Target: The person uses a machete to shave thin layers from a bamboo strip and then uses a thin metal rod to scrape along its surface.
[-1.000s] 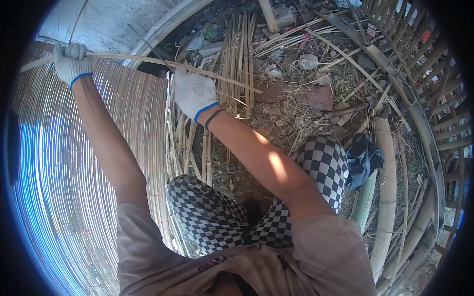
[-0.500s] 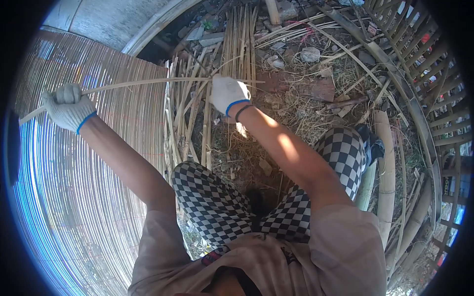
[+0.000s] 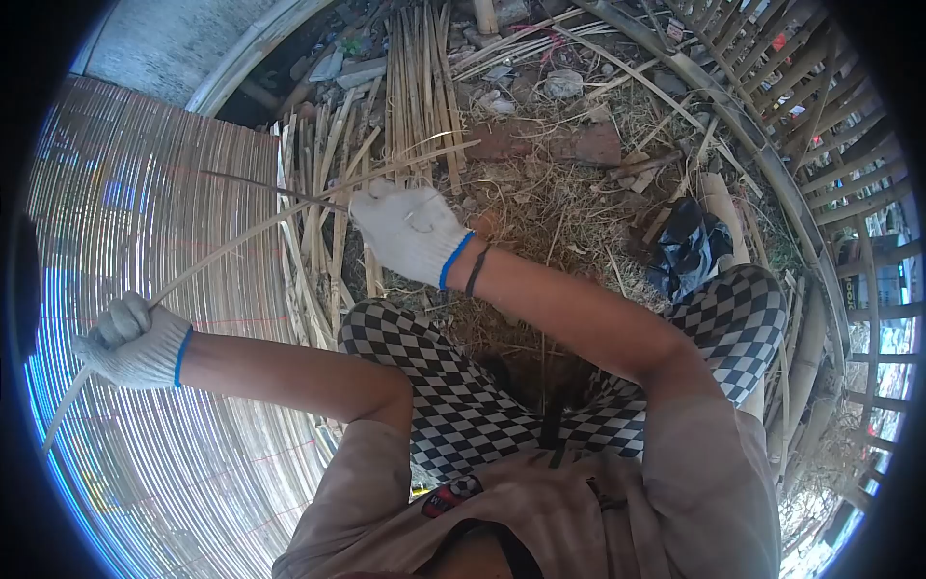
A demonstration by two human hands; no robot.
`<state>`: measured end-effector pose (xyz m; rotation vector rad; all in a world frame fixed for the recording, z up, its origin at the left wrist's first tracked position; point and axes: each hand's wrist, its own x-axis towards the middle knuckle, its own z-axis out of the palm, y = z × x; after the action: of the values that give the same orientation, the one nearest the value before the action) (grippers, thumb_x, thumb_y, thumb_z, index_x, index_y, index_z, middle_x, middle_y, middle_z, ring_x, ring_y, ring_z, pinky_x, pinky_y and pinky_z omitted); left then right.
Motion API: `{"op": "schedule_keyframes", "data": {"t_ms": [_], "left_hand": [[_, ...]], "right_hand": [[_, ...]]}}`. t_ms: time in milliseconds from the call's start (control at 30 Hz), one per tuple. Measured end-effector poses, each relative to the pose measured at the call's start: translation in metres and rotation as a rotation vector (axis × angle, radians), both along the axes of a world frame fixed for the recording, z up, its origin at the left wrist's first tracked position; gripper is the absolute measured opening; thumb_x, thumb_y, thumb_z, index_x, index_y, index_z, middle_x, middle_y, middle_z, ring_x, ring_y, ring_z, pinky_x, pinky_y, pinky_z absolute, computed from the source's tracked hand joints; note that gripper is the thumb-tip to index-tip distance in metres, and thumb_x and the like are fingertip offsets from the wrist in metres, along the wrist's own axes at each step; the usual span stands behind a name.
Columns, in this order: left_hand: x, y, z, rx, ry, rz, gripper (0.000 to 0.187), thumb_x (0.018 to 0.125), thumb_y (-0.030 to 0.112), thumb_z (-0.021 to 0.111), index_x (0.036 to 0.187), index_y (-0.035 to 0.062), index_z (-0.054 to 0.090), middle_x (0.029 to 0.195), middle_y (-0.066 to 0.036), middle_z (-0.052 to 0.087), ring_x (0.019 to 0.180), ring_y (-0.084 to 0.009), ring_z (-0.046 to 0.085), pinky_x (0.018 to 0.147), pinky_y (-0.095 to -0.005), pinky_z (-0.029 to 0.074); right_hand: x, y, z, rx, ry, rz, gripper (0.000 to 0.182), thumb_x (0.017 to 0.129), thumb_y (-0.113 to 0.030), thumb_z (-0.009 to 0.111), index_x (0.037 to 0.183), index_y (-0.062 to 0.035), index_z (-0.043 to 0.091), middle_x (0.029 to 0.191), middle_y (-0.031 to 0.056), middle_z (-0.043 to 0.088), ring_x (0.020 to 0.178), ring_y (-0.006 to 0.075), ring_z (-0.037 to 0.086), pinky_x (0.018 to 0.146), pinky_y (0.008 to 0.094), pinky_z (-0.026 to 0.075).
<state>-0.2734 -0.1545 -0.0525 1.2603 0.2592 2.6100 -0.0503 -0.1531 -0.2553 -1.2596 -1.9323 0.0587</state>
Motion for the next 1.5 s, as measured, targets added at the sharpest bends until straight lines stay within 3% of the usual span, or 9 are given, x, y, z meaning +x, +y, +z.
{"op": "schedule_keyframes", "data": {"t_ms": [333, 533, 733, 933, 1033, 1100, 1367, 1433, 1500], "left_hand": [[-0.011, 0.004, -0.006, -0.058, -0.135, 0.017, 0.036, 0.099, 0.017, 0.066, 0.070, 0.0166, 0.045, 0.050, 0.007, 0.031, 0.037, -0.0039, 0.022, 0.031, -0.0244, 0.019], [-0.016, 0.001, -0.005, -0.017, 0.039, -0.051, 0.036, 0.099, 0.017, 0.066, 0.069, 0.0170, 0.045, 0.049, 0.007, 0.032, 0.037, -0.0040, 0.023, 0.031, -0.0244, 0.020], [-0.010, 0.001, 0.000, -0.033, -0.013, -0.026, 0.043, 0.098, 0.017, 0.065, 0.063, 0.0190, 0.042, 0.047, 0.006, 0.032, 0.036, -0.0046, 0.023, 0.030, -0.0247, 0.022], [-0.042, 0.005, 0.000, 0.032, 0.233, -0.429, 0.050, 0.100, 0.024, 0.066, 0.059, 0.0222, 0.037, 0.046, 0.007, 0.031, 0.035, -0.0052, 0.025, 0.029, -0.0257, 0.024], [-0.050, 0.006, -0.001, 0.032, 0.295, -0.505, 0.050, 0.101, 0.025, 0.065, 0.060, 0.0228, 0.036, 0.046, 0.007, 0.031, 0.035, -0.0050, 0.025, 0.029, -0.0259, 0.025], [-0.048, 0.004, -0.004, 0.014, 0.288, -0.383, 0.050, 0.102, 0.025, 0.063, 0.060, 0.0226, 0.036, 0.046, 0.007, 0.031, 0.036, -0.0048, 0.024, 0.029, -0.0263, 0.025], [-0.018, 0.003, 0.002, -0.051, 0.186, -0.148, 0.050, 0.103, 0.025, 0.062, 0.061, 0.0214, 0.033, 0.047, 0.007, 0.029, 0.037, -0.0045, 0.021, 0.029, -0.0249, 0.021], [-0.024, 0.003, -0.001, -0.083, 0.133, -0.094, 0.050, 0.103, 0.025, 0.062, 0.061, 0.0215, 0.033, 0.047, 0.007, 0.028, 0.037, -0.0045, 0.021, 0.029, -0.0252, 0.021], [-0.030, 0.003, -0.004, -0.054, 0.075, -0.083, 0.050, 0.103, 0.024, 0.062, 0.061, 0.0217, 0.034, 0.047, 0.007, 0.028, 0.036, -0.0046, 0.021, 0.029, -0.0253, 0.021]], "right_hand": [[-0.027, -0.007, -0.024, -0.061, 0.111, 0.029, 0.014, 0.094, -0.012, 0.062, 0.104, -0.0045, 0.056, 0.071, 0.0093, 0.060, 0.063, 0.0303, 0.066, 0.055, 0.0387, 0.052], [-0.030, -0.003, -0.019, 0.061, 0.177, 0.036, 0.017, 0.088, -0.010, 0.065, 0.100, -0.0053, 0.055, 0.062, 0.0093, 0.059, 0.056, 0.0291, 0.066, 0.048, 0.0394, 0.050], [-0.025, -0.004, -0.009, -0.019, 0.112, 0.007, 0.014, 0.095, -0.015, 0.062, 0.104, -0.0061, 0.055, 0.069, 0.0091, 0.060, 0.059, 0.0305, 0.064, 0.051, 0.0398, 0.051], [-0.024, 0.002, -0.020, 0.116, 0.168, 0.008, 0.016, 0.097, -0.017, 0.060, 0.105, -0.0037, 0.057, 0.067, 0.0108, 0.063, 0.059, 0.0307, 0.066, 0.051, 0.0417, 0.052], [-0.008, 0.017, -0.039, -0.250, 0.105, -0.118, 0.017, 0.099, -0.018, 0.058, 0.104, -0.0015, 0.057, 0.068, 0.0156, 0.065, 0.063, 0.0351, 0.067, 0.054, 0.0457, 0.052], [0.009, 0.047, -0.096, -0.376, 0.257, -0.226, 0.017, 0.101, -0.017, 0.055, 0.102, -0.0002, 0.056, 0.069, 0.0210, 0.065, 0.066, 0.0403, 0.068, 0.058, 0.0508, 0.053], [-0.005, 0.024, -0.059, -0.229, 0.214, -0.147, 0.017, 0.097, -0.017, 0.059, 0.104, -0.0018, 0.055, 0.072, 0.0222, 0.066, 0.068, 0.0429, 0.067, 0.058, 0.0505, 0.053], [0.007, 0.063, -0.124, -0.375, 0.265, -0.241, 0.022, 0.096, -0.019, 0.058, 0.110, -0.0015, 0.056, 0.073, 0.0234, 0.066, 0.070, 0.0418, 0.068, 0.059, 0.0509, 0.053], [0.031, 0.079, -0.132, -0.465, 0.271, -0.297, 0.021, 0.097, -0.019, 0.057, 0.105, 0.0004, 0.057, 0.074, 0.0249, 0.067, 0.072, 0.0447, 0.068, 0.063, 0.0542, 0.054]]}}
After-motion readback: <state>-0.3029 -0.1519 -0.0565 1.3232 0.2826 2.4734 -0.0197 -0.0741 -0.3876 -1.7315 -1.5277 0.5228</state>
